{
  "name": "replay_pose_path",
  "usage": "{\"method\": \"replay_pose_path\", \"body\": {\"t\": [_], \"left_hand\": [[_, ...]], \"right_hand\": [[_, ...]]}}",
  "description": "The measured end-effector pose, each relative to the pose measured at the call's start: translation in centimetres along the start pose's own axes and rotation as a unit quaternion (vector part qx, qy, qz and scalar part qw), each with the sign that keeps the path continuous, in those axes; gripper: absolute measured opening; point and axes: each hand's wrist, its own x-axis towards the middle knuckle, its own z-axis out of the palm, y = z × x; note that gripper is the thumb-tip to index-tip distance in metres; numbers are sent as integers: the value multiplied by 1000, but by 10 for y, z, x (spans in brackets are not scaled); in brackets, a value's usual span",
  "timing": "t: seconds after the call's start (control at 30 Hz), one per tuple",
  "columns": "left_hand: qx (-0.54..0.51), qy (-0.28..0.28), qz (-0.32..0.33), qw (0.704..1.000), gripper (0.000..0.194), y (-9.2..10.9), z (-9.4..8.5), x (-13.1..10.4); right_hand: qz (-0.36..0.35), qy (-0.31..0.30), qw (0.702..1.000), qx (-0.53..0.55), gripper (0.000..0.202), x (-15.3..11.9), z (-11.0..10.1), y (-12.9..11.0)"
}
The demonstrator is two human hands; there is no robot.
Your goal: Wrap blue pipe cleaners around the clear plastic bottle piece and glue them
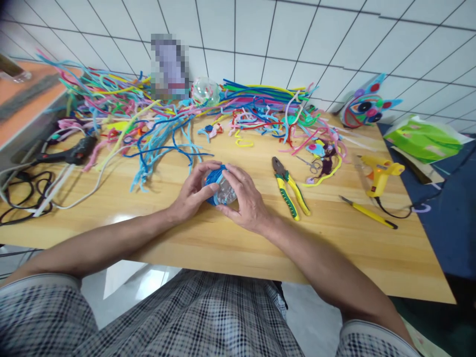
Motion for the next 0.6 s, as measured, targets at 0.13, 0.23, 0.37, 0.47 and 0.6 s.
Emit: {"method": "replay_pose_path", "body": {"t": [0.13,0.23,0.37,0.47,0.6], "left_hand": [[-23,4,-14,1000,49,3,1,2],[-41,3,-16,999,49,4,0,3],[-90,1,-6,996,44,2,0,3],[-77,5,0,997,44,0,2,2],[-49,4,-2,999,48,0,5,0]], "right_hand": [[-13,16,1000,3,96,1,3,-1],[-19,23,1000,-1,95,0,4,-1],[-19,30,999,-3,96,0,5,-1],[-26,30,999,-2,96,0,5,-2],[-40,44,998,1,98,0,4,-2]]}}
